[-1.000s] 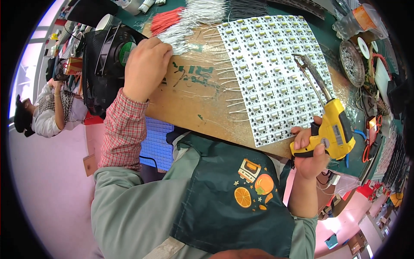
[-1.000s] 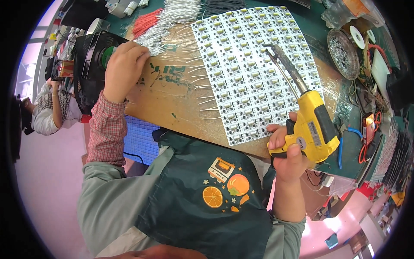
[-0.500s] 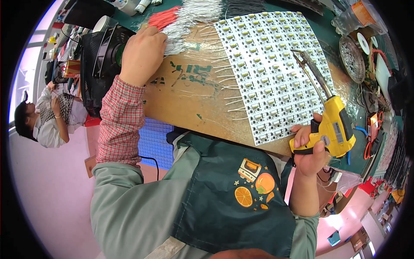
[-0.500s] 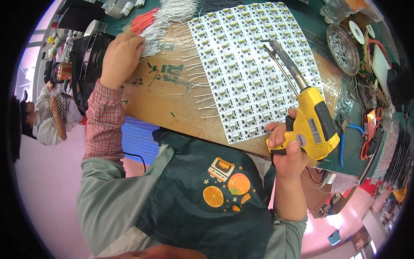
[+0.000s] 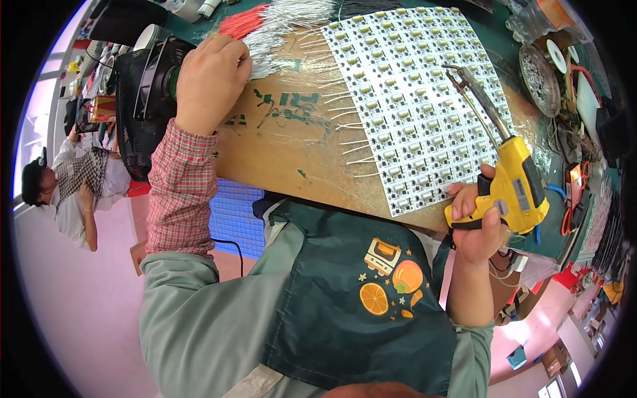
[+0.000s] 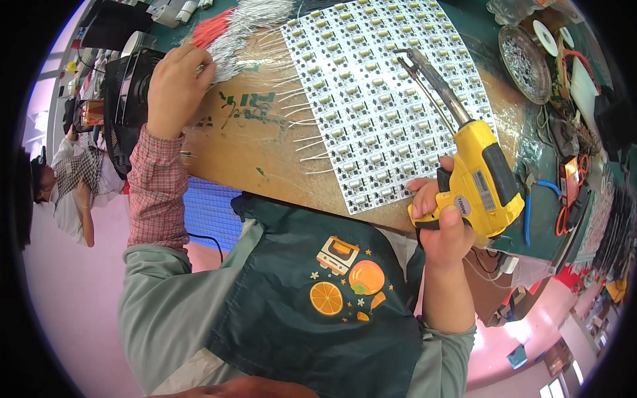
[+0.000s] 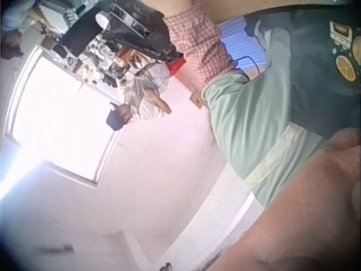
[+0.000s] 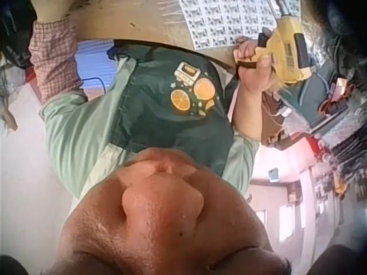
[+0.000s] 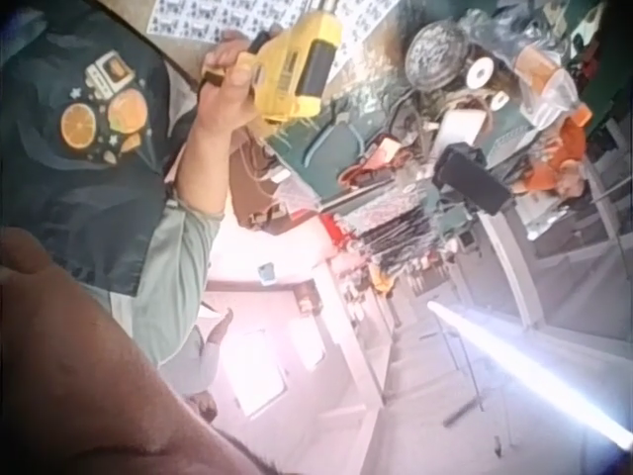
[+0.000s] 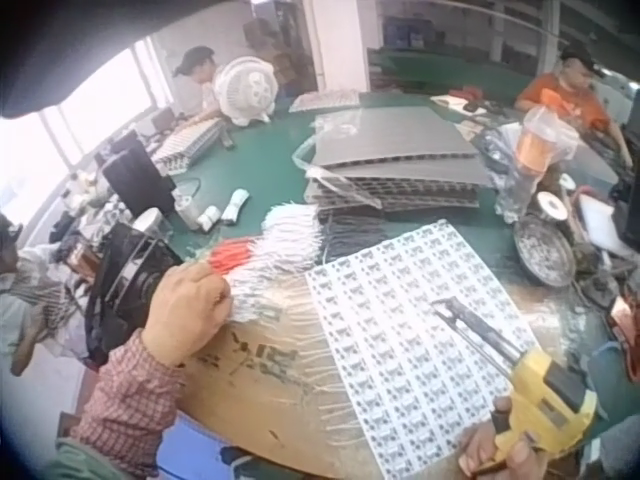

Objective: The person solders wires onto an LED panel or circuit board using a soldering iron.

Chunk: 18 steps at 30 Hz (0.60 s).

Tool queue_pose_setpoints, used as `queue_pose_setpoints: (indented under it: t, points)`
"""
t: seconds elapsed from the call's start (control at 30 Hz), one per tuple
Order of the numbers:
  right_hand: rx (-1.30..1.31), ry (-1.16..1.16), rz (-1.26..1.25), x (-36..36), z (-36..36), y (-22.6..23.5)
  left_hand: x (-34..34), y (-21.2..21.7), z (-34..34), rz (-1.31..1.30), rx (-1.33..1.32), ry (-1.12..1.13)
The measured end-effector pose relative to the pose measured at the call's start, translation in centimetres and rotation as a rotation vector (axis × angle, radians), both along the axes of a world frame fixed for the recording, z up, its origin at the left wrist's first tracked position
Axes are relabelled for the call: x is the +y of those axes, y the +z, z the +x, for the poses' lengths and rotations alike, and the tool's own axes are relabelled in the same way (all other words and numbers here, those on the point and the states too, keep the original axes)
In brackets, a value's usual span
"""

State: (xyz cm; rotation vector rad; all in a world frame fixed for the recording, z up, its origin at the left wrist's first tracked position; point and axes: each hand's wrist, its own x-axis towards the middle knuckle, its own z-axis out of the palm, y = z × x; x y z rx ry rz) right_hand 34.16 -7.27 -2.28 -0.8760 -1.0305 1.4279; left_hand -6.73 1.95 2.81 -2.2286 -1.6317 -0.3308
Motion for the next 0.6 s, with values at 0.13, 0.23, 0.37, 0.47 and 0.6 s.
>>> queue_pose_setpoints:
  t: [0.13, 0.23, 0.37, 0.47, 0.6]
  points:
    - [0.002, 0.005, -0.011, 0.1, -0.1, 0.0, -0.4, 0.3, 0.4, -0.025, -0.066, -0.015]
    - [0.000, 0.003, -0.012, 0.2, -0.1, 0.0, -1.0, 0.4, 1.4, -0.018, -0.184, -0.008]
    - [-0.021, -0.003, -0.004, 0.2, -0.1, 0.0, -2.3, 0.6, 3.5, -0.046, -0.339, -0.074]
    - [-0.022, -0.003, -0.003, 0.2, 0.1, 0.0, -3.8, 0.8, 5.9, -0.079, -0.347, -0.130]
    - [-0.025, 0.008, 0.008, -0.1, 0.3, 0.1, -6.6, 0.4, 9.4, -0.109, -0.395, -0.259]
